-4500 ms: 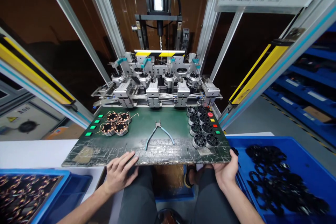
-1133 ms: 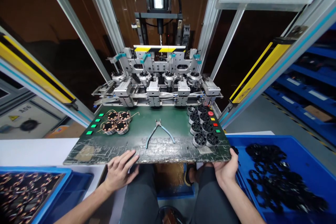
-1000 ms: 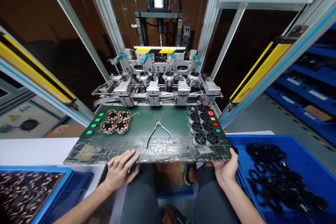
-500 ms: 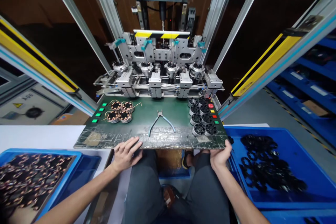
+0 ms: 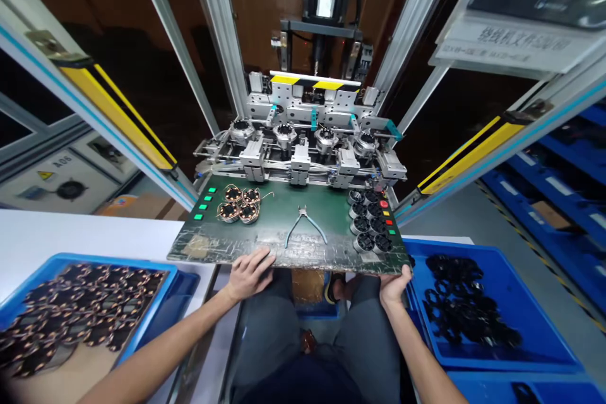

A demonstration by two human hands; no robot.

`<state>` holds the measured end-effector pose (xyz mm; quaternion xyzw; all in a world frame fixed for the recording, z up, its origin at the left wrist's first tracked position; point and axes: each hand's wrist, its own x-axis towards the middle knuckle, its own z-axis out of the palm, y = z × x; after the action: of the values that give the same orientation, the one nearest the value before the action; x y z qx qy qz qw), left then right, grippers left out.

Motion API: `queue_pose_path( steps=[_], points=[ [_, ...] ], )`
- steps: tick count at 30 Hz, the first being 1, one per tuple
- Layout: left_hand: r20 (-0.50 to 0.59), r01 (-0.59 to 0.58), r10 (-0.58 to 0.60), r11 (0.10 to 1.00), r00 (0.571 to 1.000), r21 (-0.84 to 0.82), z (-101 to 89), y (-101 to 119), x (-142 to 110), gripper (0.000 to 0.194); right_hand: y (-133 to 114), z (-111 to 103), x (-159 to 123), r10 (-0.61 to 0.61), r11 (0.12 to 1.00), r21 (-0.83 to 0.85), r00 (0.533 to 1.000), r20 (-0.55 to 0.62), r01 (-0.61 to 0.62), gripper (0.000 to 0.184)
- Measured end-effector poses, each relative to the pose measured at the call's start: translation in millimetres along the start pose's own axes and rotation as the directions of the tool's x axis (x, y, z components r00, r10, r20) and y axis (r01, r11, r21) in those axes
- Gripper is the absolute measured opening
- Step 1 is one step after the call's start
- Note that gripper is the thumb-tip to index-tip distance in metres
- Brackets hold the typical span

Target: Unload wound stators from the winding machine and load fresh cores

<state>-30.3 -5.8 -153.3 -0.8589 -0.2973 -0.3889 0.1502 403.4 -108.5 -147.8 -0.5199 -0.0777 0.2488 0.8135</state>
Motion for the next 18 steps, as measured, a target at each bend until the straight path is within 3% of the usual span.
queue_pose_path(
  steps=[9, 18],
  points=[
    [0.011, 0.011, -0.011, 1.0, 1.0, 0.0, -0.7, 0.8, -0.6, 0.048, -0.1, 8.8, -1.7, -0.051, 0.998, -0.026, 0.999, -0.004, 0.051, 0.07],
    [0.017, 0.027, -0.026, 0.999, 1.0, -0.021, 3.1, -0.2, -5.2, 0.07, 13.3, -11.6, 8.7, -0.04, 0.997, -0.064, 0.999, -0.031, 0.038, 0.072]
  ],
)
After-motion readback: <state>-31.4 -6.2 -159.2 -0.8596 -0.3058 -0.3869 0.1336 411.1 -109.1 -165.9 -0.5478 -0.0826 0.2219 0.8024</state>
